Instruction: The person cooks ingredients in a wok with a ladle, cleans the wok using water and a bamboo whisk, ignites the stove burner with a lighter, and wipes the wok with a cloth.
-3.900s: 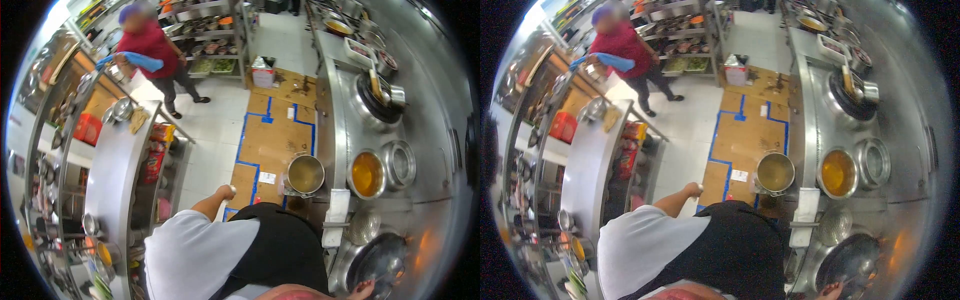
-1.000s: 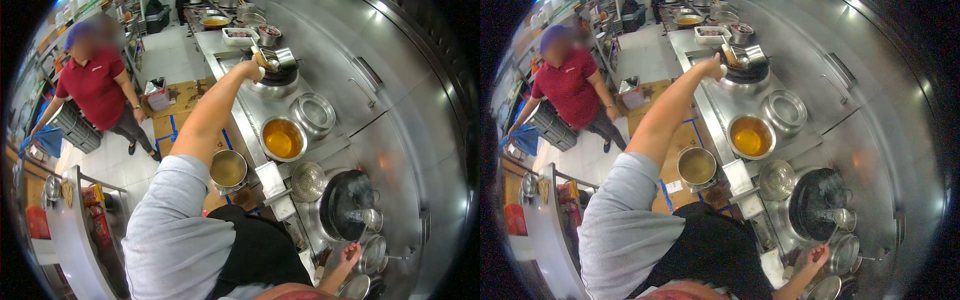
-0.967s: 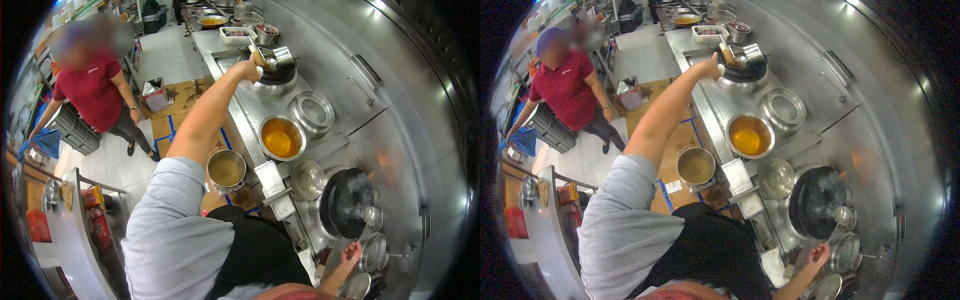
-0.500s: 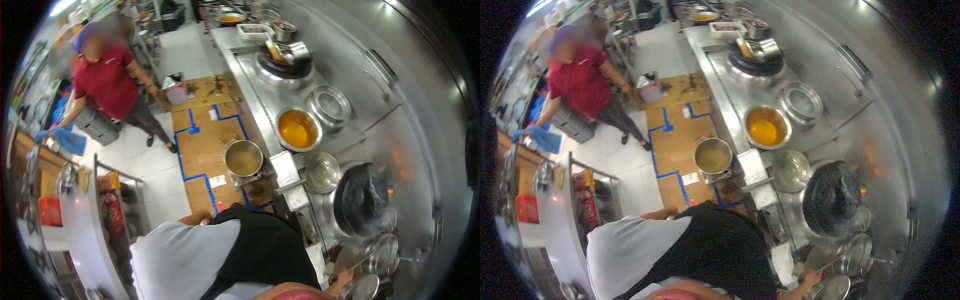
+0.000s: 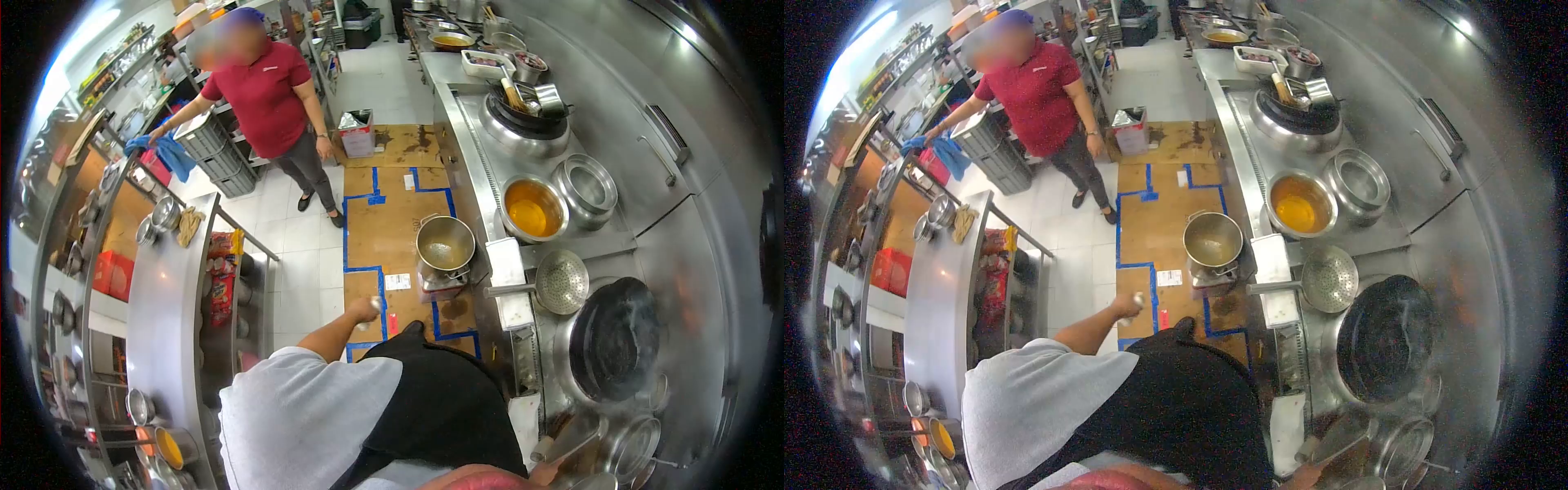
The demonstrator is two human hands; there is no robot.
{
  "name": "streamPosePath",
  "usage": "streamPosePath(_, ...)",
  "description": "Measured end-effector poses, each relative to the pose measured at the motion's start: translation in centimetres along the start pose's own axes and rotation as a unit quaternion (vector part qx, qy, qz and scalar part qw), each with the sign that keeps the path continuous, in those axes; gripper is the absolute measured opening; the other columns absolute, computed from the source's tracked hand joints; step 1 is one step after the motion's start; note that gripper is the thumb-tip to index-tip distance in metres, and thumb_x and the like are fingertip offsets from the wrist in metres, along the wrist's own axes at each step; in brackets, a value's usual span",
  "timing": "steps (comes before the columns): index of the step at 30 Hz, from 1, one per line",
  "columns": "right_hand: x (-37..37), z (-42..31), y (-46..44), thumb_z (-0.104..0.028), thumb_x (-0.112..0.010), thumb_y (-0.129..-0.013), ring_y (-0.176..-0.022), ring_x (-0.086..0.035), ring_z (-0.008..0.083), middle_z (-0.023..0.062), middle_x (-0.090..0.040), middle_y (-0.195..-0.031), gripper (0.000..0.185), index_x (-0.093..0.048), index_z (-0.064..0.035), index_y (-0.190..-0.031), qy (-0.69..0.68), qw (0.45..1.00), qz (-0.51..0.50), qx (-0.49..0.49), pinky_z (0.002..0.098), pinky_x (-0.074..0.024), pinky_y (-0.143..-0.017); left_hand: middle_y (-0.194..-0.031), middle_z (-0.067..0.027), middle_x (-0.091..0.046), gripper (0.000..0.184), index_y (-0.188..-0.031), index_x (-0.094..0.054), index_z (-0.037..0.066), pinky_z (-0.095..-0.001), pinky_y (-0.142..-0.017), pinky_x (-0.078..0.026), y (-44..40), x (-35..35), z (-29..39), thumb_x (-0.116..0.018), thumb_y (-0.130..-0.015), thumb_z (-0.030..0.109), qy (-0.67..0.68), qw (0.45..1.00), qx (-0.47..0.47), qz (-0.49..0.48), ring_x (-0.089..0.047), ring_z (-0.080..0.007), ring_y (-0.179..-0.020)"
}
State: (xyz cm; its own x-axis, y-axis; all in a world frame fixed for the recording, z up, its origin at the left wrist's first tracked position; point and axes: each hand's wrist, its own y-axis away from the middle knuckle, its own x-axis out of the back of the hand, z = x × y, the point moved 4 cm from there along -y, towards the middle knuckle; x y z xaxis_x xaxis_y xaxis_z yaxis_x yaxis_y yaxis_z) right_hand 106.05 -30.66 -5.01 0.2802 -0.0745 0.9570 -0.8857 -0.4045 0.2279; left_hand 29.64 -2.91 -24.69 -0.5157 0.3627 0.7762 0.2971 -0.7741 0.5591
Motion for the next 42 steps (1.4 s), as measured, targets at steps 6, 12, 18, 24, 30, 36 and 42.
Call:
streamPosePath(6,-1.1,1.3,0.4,-0.006,-0.054,-0.089,-0.135,-0.053,0.0450,0.0317,-0.056,-0.144,0.068,-0.042,-0.0038,-0.156,0.041,0.998,-0.019,0.032,0.0482,-0.0445,-0.110,-0.107,-0.0235,-0.075,0.031,-0.103,-0.075,0.008,-0.0496,-0.086,-0.058,5.4,0.1,6.9,-0.075,-0.081,0.030,0.058,0.987,-0.152,-0.015,-0.073,-0.0387,-0.101)
streamPosePath(12,-1.4,3.4,-2.2,-0.021,-0.067,-0.090,-0.114,-0.065,0.0439,0.0237,-0.068,-0.127,0.052,-0.062,-0.0058,-0.139,0.008,0.985,0.038,0.166,0.0510,-0.0523,-0.099,-0.091,-0.0147,-0.078,0.046,-0.121,-0.070,0.009,-0.0460,-0.082,-0.058,3.0,-8.9,-6.3,-0.072,-0.086,0.039,0.013,0.990,-0.136,-0.046,-0.076,-0.0343,-0.087)
streamPosePath(18,1.4,2.2,-2.9,-0.028,-0.066,-0.091,-0.120,-0.064,0.0394,0.0217,-0.067,-0.129,0.050,-0.065,-0.0087,-0.137,-0.008,0.998,0.069,0.005,0.0487,-0.0514,-0.102,-0.098,-0.0172,-0.078,0.047,-0.116,-0.071,0.006,-0.0439,-0.082,-0.058,5.7,-7.7,-10.5,-0.074,-0.085,0.041,-0.062,0.975,-0.054,-0.204,-0.075,-0.0334,-0.094)
streamPosePath(24,-1.9,-2.5,-1.9,-0.036,-0.066,-0.092,-0.102,-0.071,0.0381,0.0182,-0.074,-0.108,0.036,-0.072,-0.0138,-0.120,-0.101,0.980,0.166,0.038,0.0515,-0.0566,-0.086,-0.100,-0.0186,-0.077,0.049,-0.115,-0.070,0.002,-0.0428,-0.083,-0.058,5.1,-4.2,-4.1,-0.077,-0.084,0.039,-0.047,0.970,-0.132,-0.197,-0.075,-0.0331,-0.097)
streamPosePath(30,-16.7,-9.4,5.6,-0.029,-0.070,-0.092,-0.077,-0.071,0.0265,0.0125,-0.075,-0.087,0.022,-0.076,-0.0122,-0.105,-0.221,0.915,-0.220,0.257,0.0395,-0.0569,-0.072,-0.103,-0.0199,-0.077,0.051,-0.114,-0.069,-0.001,-0.0418,-0.084,-0.057,4.7,-2.2,1.7,-0.080,-0.083,0.037,-0.058,0.964,-0.178,-0.191,-0.075,-0.0329,-0.099)
streamPosePath(36,-38.8,-2.5,3.3,-0.032,-0.069,-0.096,-0.104,-0.066,0.0166,0.0040,-0.069,-0.122,0.040,-0.063,-0.0189,-0.133,-0.647,0.679,-0.261,-0.228,0.0401,-0.0566,-0.082,-0.106,-0.0213,-0.076,0.053,-0.113,-0.069,-0.005,-0.0408,-0.086,-0.057,3.8,-0.9,7.5,-0.083,-0.082,0.035,-0.098,0.953,-0.209,-0.197,-0.074,-0.0326,-0.102)
streamPosePath(42,-42.6,-8.6,-1.6,-0.049,-0.052,-0.100,-0.103,-0.063,0.0217,-0.0022,-0.067,-0.123,0.040,-0.062,-0.0226,-0.129,-0.896,0.369,-0.001,-0.248,0.0455,-0.0520,-0.089,-0.106,-0.0203,-0.077,0.052,-0.114,-0.070,-0.003,-0.0404,-0.085,-0.057,-5.8,-0.4,1.0,-0.083,-0.082,0.035,0.032,0.965,-0.143,-0.218,-0.074,-0.0314,-0.101)
